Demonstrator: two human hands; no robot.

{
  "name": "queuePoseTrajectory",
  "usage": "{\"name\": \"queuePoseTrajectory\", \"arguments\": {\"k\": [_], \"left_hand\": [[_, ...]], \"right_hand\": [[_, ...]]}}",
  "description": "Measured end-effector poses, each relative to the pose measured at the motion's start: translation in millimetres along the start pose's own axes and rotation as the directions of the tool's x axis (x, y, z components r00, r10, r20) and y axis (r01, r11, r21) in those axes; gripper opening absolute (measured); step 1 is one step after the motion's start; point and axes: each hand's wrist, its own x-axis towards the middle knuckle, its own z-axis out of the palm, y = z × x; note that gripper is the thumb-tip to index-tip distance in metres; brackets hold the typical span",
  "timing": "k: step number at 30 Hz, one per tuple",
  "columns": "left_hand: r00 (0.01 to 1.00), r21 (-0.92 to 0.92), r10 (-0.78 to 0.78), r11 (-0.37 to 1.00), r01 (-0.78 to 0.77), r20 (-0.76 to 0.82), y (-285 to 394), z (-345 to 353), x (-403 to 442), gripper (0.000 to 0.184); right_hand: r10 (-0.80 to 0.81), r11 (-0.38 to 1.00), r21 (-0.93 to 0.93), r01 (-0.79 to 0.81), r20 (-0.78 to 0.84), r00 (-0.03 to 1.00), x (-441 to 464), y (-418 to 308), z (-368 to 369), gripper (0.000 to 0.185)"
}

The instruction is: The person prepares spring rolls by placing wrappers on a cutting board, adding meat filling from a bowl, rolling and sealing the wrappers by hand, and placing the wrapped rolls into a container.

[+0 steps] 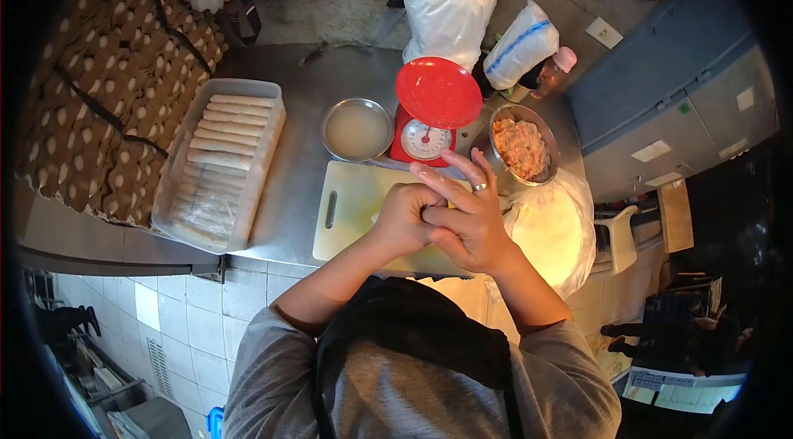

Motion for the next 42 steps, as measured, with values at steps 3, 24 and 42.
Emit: {"name": "queuePoseTrajectory", "arguments": {"k": [3,24,42], "left_hand": [[0.997,-0.067,-0.047,0.997,0.043,-0.067,4.5,2.3,-0.1,0.021],[0.86,0.3,-0.271,0.856,0.42,-0.433,-125.4,-36.1,-83.5,0.022],[0.774,0.213,-0.538,0.757,0.618,-0.333,-145.9,-46.6,-81.6,0.016]], "right_hand": [[-0.032,0.995,-0.098,0.035,0.033,0.999,3.1,2.4,-0.1,0.038],[0.45,0.893,-0.101,-0.439,0.242,0.86,-132.3,61.5,116.3,0.043],[0.189,0.951,-0.269,-0.149,0.129,0.974,-155.5,43.5,123.1,0.037]]}}
